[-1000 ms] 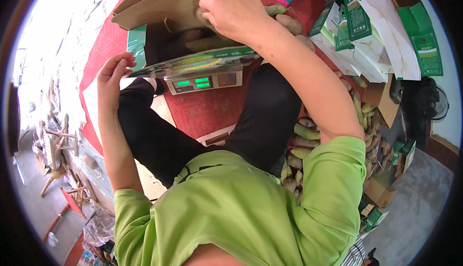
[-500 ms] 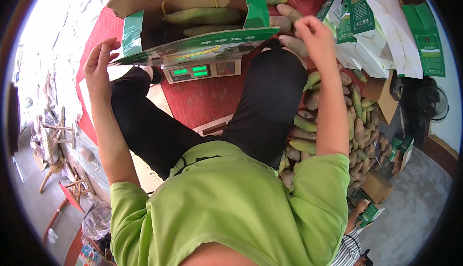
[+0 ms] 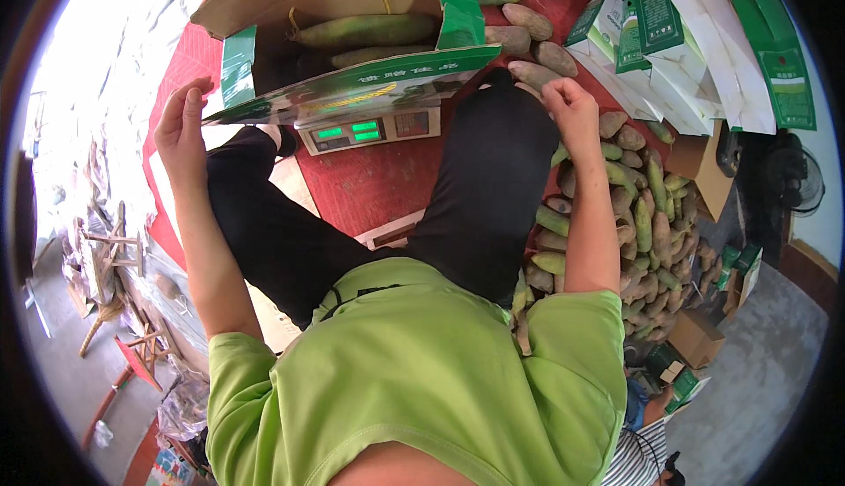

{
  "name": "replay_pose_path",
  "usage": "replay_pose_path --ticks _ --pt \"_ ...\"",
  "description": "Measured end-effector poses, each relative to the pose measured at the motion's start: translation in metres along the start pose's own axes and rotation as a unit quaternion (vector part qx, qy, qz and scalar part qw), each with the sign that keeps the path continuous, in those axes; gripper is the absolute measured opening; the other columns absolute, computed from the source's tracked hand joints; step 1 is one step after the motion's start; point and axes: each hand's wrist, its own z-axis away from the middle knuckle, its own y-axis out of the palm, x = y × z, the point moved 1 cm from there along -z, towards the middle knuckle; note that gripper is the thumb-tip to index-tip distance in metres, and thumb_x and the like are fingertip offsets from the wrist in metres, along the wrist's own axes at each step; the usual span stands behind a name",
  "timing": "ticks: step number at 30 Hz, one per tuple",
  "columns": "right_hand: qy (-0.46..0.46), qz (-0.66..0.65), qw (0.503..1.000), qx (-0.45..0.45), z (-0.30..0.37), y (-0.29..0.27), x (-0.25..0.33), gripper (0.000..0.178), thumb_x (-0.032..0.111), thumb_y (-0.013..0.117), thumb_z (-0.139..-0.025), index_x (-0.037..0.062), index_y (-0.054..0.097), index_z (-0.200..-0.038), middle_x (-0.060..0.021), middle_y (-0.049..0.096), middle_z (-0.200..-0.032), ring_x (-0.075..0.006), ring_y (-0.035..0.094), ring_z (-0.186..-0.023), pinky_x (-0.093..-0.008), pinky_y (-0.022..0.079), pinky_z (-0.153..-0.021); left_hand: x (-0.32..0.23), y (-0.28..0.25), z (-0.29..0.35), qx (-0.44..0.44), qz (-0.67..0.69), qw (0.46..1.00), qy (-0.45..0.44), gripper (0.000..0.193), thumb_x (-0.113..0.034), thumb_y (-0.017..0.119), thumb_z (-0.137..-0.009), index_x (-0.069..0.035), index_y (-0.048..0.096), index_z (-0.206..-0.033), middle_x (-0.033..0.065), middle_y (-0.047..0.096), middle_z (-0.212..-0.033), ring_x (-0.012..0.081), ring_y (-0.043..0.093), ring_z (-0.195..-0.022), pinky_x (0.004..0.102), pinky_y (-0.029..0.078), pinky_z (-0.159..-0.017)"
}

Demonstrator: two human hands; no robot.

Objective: The recorder is weighing and sorting green radishes into cardboard boxes.

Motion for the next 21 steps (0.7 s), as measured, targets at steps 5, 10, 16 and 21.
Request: replay_pose_path --ticks 5,10,16,21 --pt "-0.033 0.002 0.999 -0.018 -0.017 0.004 0.011 0.016 0.016 0.062 -0.087 0.0005 0.063 -0.087 -0.0013 0.061 -0.07 -0.0081 0.057 -0.067 -0.0244 0.045 -0.064 -0.02 0.009 0.005 0.015 -0.097 0.991 0.095 0.014 -0.011 0.061 -0.091 0.0 0.068 -0.095 0.0082 0.066 -0.09 0.0163 0.062 -0.086 0.0272 0.047 -0.076" --pt "-0.059 0.039 0.998 -0.003 -0.033 0.009 0.051 0.012 0.017 0.06 -0.091 0.006 0.064 -0.093 0.0024 0.063 -0.08 -0.0032 0.055 -0.071 -0.0192 0.039 -0.055 -0.028 0.008 0.006 0.029 -0.148 0.977 0.15 0.01 -0.008 0.062 -0.088 0.001 0.067 -0.091 0.0118 0.064 -0.089 0.0246 0.062 -0.083 0.0312 0.048 -0.074" --pt "-0.175 0.05 0.983 -0.038 -0.057 0.019 0.122 0.021 0.02 0.063 -0.087 0.0035 0.066 -0.1 -0.0049 0.068 -0.084 -0.0138 0.063 -0.075 -0.0276 0.048 -0.071 -0.041 0.014 0.009 0.094 -0.226 0.942 0.229 0.019 -0.013 0.07 -0.075 -0.004 0.068 -0.091 0.0107 0.063 -0.092 0.0292 0.06 -0.092 0.0387 0.045 -0.081" --pt "-0.325 0.138 0.935 -0.039 -0.08 0.037 0.177 0.03 0.021 0.066 -0.083 0.0088 0.064 -0.11 -0.008 0.064 -0.107 -0.0226 0.062 -0.092 -0.0333 0.049 -0.08 -0.059 0.024 0.007 0.204 -0.265 0.913 0.233 0.033 -0.02 0.073 -0.071 -0.006 0.066 -0.101 0.0083 0.063 -0.096 0.028 0.058 -0.097 0.0399 0.042 -0.088"
